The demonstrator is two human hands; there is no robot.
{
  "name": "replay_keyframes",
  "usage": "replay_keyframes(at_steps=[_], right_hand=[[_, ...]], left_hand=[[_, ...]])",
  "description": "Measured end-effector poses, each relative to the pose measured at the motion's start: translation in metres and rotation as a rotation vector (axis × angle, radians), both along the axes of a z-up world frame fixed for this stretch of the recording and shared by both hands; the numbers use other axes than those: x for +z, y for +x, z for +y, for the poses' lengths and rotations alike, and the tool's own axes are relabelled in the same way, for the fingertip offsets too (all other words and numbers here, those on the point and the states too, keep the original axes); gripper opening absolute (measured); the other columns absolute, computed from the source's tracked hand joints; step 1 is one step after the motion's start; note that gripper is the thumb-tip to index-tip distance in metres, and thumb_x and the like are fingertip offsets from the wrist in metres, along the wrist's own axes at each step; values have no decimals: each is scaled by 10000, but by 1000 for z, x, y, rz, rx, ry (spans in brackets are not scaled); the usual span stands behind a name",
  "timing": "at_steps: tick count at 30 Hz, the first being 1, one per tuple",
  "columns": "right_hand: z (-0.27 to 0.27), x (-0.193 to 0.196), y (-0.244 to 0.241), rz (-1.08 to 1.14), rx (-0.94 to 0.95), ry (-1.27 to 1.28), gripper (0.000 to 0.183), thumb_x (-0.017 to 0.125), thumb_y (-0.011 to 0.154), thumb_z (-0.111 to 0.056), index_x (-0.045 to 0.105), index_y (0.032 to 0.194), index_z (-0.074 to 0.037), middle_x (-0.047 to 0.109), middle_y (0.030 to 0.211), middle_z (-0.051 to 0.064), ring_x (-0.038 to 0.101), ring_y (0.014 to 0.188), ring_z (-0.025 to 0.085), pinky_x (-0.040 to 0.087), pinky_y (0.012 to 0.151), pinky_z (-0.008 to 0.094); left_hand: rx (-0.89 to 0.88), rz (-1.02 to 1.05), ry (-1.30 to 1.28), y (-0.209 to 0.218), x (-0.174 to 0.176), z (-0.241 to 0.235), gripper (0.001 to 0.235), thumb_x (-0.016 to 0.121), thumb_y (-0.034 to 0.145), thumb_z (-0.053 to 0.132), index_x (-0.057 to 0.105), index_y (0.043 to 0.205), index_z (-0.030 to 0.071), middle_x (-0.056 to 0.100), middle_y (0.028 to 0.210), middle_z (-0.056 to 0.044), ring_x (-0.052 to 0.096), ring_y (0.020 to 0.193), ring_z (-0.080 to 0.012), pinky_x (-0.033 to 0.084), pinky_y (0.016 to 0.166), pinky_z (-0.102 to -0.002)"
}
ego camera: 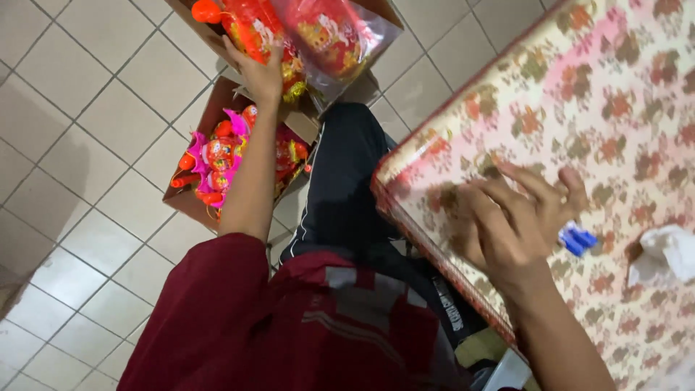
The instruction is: Assembling decorative lanterns by attaching handles and placing them into plastic bags.
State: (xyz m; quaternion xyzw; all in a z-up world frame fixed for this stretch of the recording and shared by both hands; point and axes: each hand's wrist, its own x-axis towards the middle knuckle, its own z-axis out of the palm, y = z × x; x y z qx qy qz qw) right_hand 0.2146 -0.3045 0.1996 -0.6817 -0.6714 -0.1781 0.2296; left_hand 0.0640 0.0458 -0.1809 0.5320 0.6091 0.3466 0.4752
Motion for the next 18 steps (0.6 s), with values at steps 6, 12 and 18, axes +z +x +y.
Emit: replay_keyframes(at_steps=[6, 12, 18], right_hand=[[0, 2, 2, -21, 51, 147, 105, 683, 937, -43, 702, 849, -96, 711, 796, 88, 711, 963, 363, 256, 1159, 533], [-18, 15, -6, -115, 24, 175, 221, 538, 949, -211, 731, 861, -150, 717, 705, 52, 661, 841, 219, 258, 1109, 452], [-23, 28, -13, -113, 39, 260, 312, 505, 1004, -215, 748, 856, -87, 697, 643, 59, 663, 668, 238, 293, 1017, 452]], left_hand=[[130, -47, 46, -7, 33, -23, 930, 664, 942, 596, 72, 1594, 298, 743, 1333, -85, 749, 687, -20, 700, 628, -233], [108, -519, 402, 23, 89, -24, 599, 755, 949, 402, 500, 1391, 88, 672, 1285, -120, 663, 1172, -243, 524, 1025, -377], [-188, -1025, 169, 51, 231, -40, 885, 895, 726, 580, 479, 1250, 2, 680, 1171, -181, 740, 1018, -314, 655, 882, -478]])
